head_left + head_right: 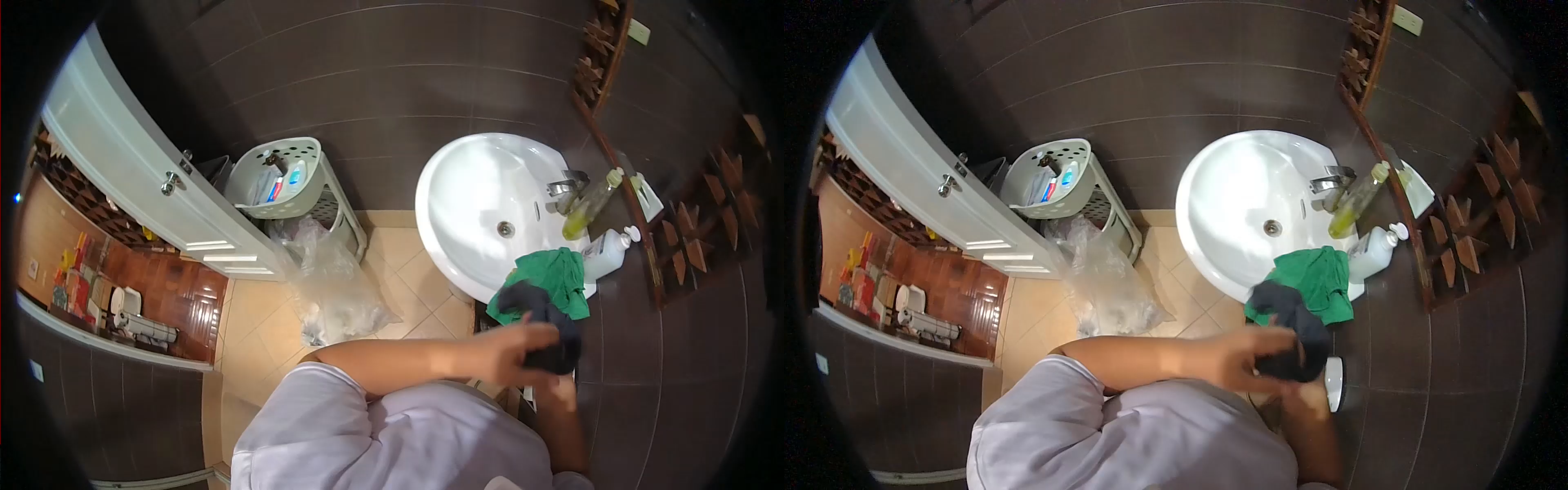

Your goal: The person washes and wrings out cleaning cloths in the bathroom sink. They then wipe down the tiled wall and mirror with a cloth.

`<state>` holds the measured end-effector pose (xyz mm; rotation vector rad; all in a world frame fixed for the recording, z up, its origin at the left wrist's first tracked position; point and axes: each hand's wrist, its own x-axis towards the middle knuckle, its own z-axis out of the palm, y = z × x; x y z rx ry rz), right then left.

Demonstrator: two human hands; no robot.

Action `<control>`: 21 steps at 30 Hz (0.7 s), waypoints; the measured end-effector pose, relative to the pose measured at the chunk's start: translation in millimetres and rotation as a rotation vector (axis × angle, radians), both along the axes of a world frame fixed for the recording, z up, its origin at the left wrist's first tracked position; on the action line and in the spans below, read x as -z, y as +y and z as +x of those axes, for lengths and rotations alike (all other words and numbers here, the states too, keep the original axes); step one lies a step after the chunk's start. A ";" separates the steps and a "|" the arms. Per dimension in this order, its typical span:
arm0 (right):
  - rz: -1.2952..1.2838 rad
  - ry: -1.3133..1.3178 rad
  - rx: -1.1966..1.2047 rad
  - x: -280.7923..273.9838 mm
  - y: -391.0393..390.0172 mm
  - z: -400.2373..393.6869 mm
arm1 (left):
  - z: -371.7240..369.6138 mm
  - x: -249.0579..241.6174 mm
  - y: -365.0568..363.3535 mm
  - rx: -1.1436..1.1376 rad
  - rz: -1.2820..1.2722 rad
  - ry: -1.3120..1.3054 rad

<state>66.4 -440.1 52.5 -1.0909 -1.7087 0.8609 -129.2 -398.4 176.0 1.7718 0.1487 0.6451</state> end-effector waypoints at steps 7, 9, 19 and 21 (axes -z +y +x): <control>-0.551 0.909 -0.139 -91.4 38.8 -76.9 | -41.0 17.9 85.8 -0.418 -0.673 -0.376; -0.292 0.387 -0.155 -102.1 56.9 -102.7 | -46.4 28.0 102.4 -0.098 -0.879 -0.467; -0.163 0.286 0.158 -104.3 149.2 -160.2 | -97.1 17.0 219.2 -0.212 -0.928 0.007; -0.086 0.262 0.161 -98.7 154.3 -157.0 | -84.1 9.0 229.8 -0.290 -0.818 -0.064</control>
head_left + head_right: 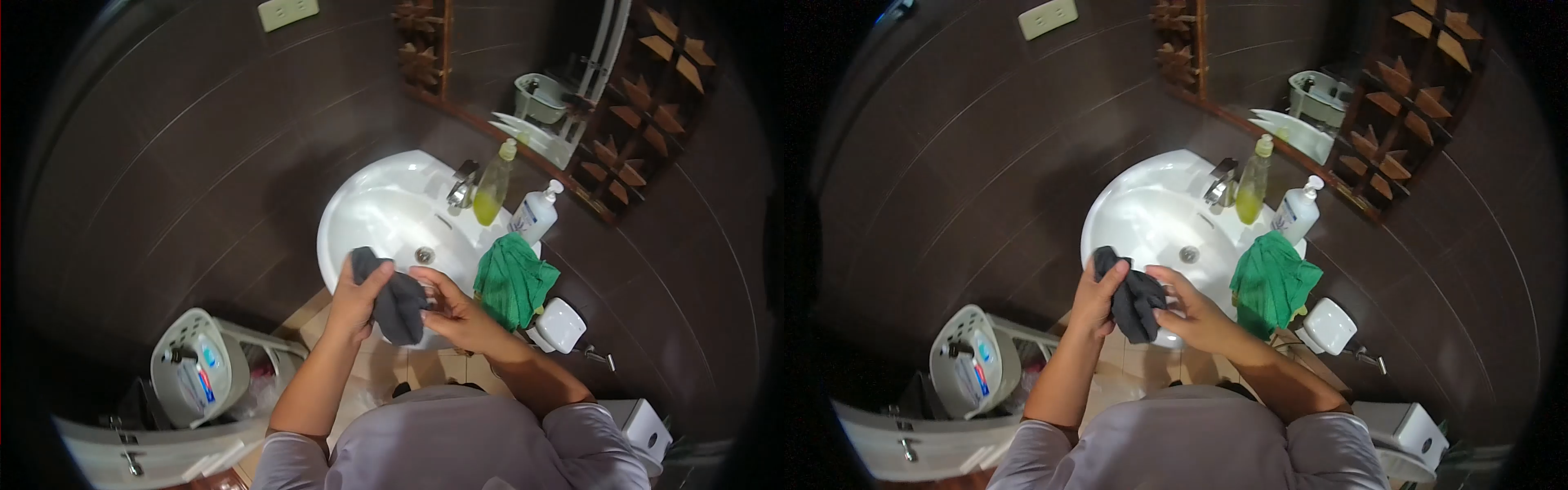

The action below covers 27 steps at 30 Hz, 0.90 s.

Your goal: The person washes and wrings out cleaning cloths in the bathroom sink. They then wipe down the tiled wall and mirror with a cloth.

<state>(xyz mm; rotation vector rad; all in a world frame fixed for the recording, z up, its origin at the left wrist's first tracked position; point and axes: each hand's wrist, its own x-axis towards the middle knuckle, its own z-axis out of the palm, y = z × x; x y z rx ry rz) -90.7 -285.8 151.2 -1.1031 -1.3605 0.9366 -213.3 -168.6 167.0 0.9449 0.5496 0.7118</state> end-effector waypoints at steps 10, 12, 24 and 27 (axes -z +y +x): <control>-0.298 1.046 0.306 10.2 28.3 25.2 | 36.0 40.4 -13.6 0.018 1.463 0.133; -0.126 1.073 0.362 14.7 39.9 28.5 | 41.3 36.3 -5.8 0.050 1.367 0.048; 0.102 0.402 0.760 -14.5 80.1 59.1 | 118.2 41.2 68.7 0.728 -0.458 0.183; 0.116 0.910 0.808 -16.6 90.9 63.0 | 129.2 28.4 88.2 0.574 0.178 0.283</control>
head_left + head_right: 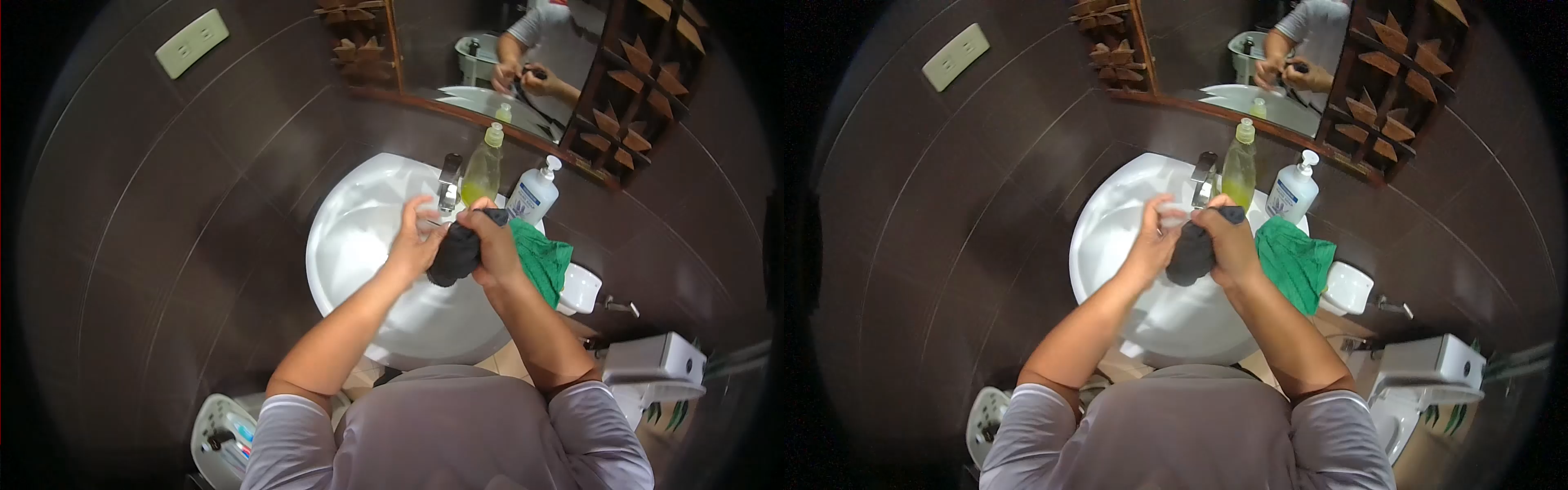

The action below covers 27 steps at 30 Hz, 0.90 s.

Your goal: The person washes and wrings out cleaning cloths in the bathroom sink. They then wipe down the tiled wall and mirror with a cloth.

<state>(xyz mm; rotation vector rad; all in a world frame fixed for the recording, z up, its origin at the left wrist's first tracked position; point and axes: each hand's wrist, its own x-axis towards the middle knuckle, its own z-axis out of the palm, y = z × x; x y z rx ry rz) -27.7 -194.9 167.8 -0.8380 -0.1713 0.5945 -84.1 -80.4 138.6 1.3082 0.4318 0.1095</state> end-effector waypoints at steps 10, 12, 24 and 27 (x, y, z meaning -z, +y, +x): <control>0.110 0.582 -0.110 8.9 8.4 -29.6 | 6.2 -37.8 50.8 0.553 1.678 -1.751; 0.021 0.590 -0.040 8.1 -0.1 -37.3 | 5.5 -43.4 34.0 0.682 1.562 -1.927; 0.332 0.492 0.195 8.0 -18.7 -48.8 | -3.3 -32.6 -19.0 0.527 0.658 -1.350; 0.250 0.329 0.162 11.3 -15.3 -41.3 | -6.6 -23.1 -17.8 0.302 0.516 -1.203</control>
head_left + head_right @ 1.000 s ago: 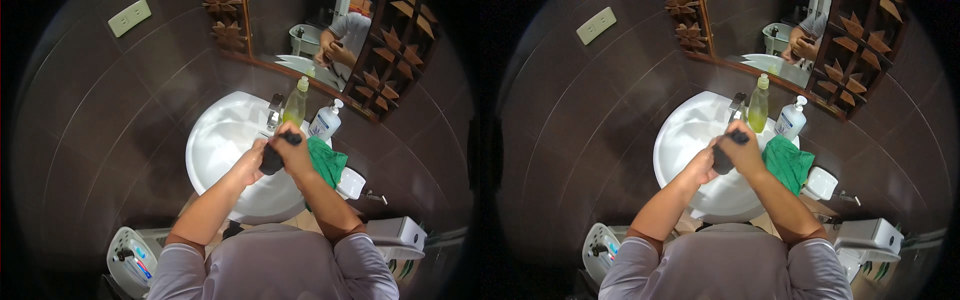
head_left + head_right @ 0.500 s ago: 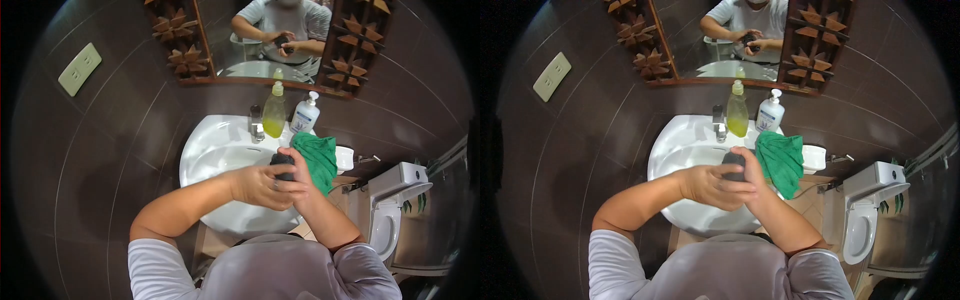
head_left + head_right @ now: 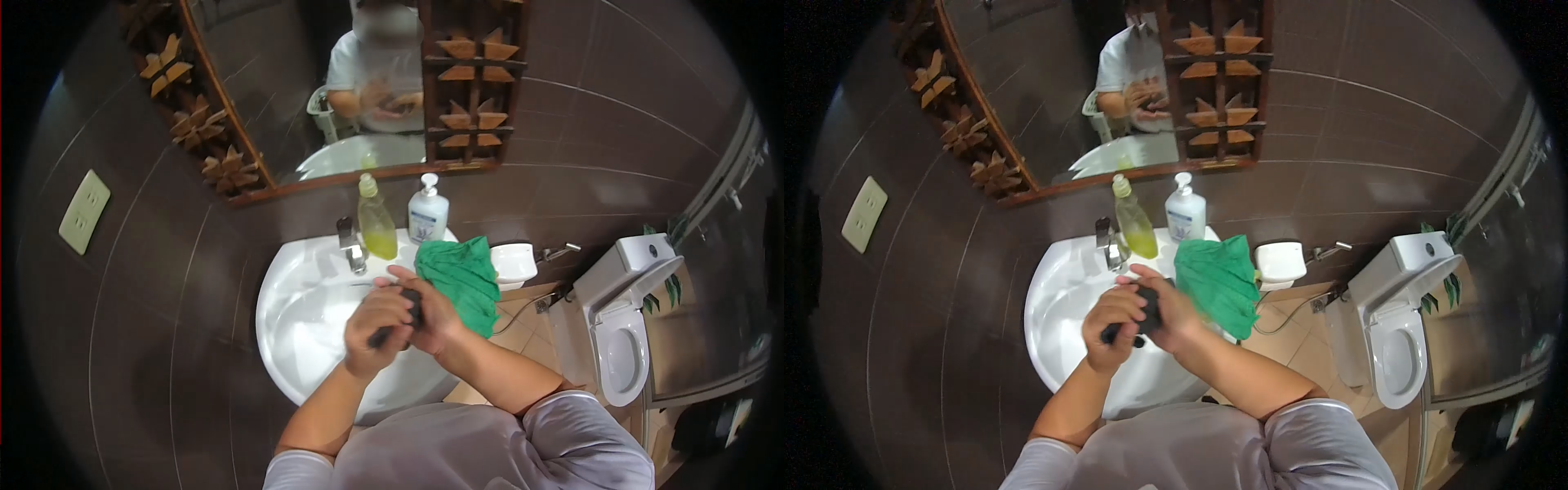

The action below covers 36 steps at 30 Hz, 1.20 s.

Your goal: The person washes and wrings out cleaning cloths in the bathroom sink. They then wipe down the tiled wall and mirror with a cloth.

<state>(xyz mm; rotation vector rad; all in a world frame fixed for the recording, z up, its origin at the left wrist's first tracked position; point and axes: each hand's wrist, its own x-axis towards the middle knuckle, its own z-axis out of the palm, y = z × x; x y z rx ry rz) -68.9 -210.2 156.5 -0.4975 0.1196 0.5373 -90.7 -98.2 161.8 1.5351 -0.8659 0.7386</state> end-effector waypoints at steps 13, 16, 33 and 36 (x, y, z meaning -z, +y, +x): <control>-0.252 -1.867 0.062 -169.9 -34.2 -83.9 | -5.5 4.0 69.2 0.115 -0.309 0.446; -0.014 -1.824 0.188 -172.0 -7.8 -107.6 | -8.8 4.0 66.4 0.192 -0.302 0.466; -0.426 -1.542 0.025 -159.5 -1.1 -90.4 | -9.1 -3.2 69.2 0.124 -0.030 0.626; -0.692 -0.713 0.189 -77.4 6.5 -48.2 | 9.0 -7.1 76.1 0.150 -0.138 0.346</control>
